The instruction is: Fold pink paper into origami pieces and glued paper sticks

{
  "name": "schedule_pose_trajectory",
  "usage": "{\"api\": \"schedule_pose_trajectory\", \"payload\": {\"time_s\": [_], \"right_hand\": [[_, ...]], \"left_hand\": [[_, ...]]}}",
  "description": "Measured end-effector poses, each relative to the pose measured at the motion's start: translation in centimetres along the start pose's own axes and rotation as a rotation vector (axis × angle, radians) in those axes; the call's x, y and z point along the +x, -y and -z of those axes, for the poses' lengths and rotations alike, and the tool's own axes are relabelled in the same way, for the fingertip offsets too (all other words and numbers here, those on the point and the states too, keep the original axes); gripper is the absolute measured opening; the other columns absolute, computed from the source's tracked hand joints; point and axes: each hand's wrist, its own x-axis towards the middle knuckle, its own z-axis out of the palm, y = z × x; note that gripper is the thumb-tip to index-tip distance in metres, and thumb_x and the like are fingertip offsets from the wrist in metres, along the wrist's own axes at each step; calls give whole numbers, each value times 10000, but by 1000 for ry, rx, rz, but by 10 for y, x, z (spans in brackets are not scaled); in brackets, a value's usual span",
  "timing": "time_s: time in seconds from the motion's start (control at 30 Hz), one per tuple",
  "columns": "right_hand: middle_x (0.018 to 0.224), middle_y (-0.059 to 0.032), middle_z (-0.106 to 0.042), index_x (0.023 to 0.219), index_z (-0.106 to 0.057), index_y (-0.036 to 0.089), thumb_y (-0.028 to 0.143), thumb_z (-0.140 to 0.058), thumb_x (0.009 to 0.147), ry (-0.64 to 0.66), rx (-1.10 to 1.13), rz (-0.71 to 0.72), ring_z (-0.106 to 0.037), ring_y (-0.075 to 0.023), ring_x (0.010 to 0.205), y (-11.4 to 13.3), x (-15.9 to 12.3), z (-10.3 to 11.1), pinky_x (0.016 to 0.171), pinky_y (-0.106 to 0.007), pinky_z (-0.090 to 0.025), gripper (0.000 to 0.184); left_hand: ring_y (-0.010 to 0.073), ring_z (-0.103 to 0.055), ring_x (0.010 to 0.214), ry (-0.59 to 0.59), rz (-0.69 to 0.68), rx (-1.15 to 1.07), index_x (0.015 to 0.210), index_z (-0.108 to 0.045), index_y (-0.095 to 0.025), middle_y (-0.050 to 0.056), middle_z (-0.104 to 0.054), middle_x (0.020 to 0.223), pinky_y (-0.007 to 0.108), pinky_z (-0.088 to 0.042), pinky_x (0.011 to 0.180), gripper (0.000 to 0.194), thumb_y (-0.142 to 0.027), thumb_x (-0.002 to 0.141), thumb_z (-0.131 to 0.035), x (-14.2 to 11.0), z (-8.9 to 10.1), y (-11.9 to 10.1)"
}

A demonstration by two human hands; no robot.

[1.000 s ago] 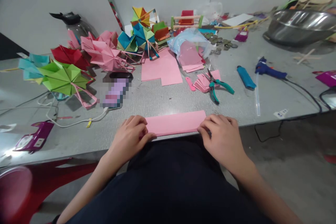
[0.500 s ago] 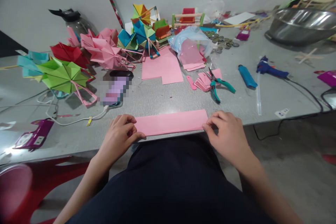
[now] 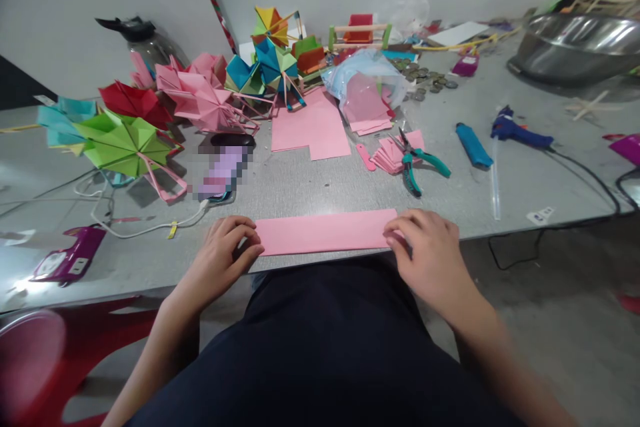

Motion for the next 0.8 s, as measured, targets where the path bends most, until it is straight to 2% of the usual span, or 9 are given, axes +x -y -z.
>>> {"api": "schedule_pose_trajectory", "payload": {"time_s": [0.1,0.2,0.27,0.37,0.43,0.5,0.6,0.67,0.8], "right_hand": [[1230,-68,-762,1096,-753,251,23,-485,922,36,-7,212,-691,-260,1152,16,2,-4,1015,-467,-457,392],[1376,-105,-742,1275,-734,171,-49,-446,842,48,-41,433,-662,-265,1297,33,2,-19,1120,-459,-477,565],[1429,-148,-718,1329,-713,90,-36,-443,843,12,-78,511,-644,-292,1351,40,1,-31,1135,-461,-504,570],[1439,-195,-704,1330,-709,25,-5,-436,886,-37,-120,545,-652,-323,1361,44,-1,-42,1127,-476,-543,522],[1448,-212,-693,1343,-703,15,12,-434,919,-40,-113,562,-652,-328,1372,46,-2,-46,1130,-483,-557,502],[1487,-222,-661,1388,-679,16,33,-441,947,0,-66,588,-624,-332,1413,49,0,-47,1151,-501,-552,502],[1573,-214,-585,1499,-604,41,70,-473,969,93,32,615,-540,-333,1502,57,6,-51,1206,-531,-514,547],[1602,-206,-557,1532,-575,50,108,-504,990,119,62,628,-507,-328,1529,64,10,-55,1236,-522,-486,549],[1588,-166,-587,1502,-609,82,202,-530,1050,98,35,622,-538,-308,1505,70,14,-59,1235,-477,-483,474]], "left_hand": [[291,-638,1102,-79,-136,106,995,-692,-219,83,-711,1193,489,-475,918,130,-190,1045,-575,-1,-6,-10],[257,-699,1056,-215,-310,247,994,-691,-196,66,-772,1122,461,-510,917,268,-20,1008,-489,-6,-20,-25],[232,-735,1003,-300,-387,283,979,-688,-169,73,-796,1074,410,-562,886,274,10,993,-482,-11,-31,-32],[252,-759,1143,-353,-453,311,1151,-695,-107,128,-806,1194,389,-616,988,299,24,978,-489,-18,-44,-37],[283,-741,1243,-344,-475,342,1269,-667,-63,173,-780,1295,415,-618,1061,311,-28,1003,-508,-21,-49,-37],[318,-734,1269,-315,-476,377,1332,-650,-50,203,-759,1340,451,-629,1067,323,-200,1060,-560,-21,-52,-36],[359,-721,1292,-274,-475,426,1404,-644,-93,211,-736,1380,491,-641,1049,494,-456,1076,-581,-20,-55,-37],[374,-702,1320,-251,-471,464,1460,-625,-132,208,-708,1427,505,-632,1056,515,-474,1080,-566,-19,-56,-38],[398,-686,1337,-205,-462,519,1512,-595,-145,221,-661,1486,517,-619,1062,528,-456,1088,-551,-19,-55,-40]]}}
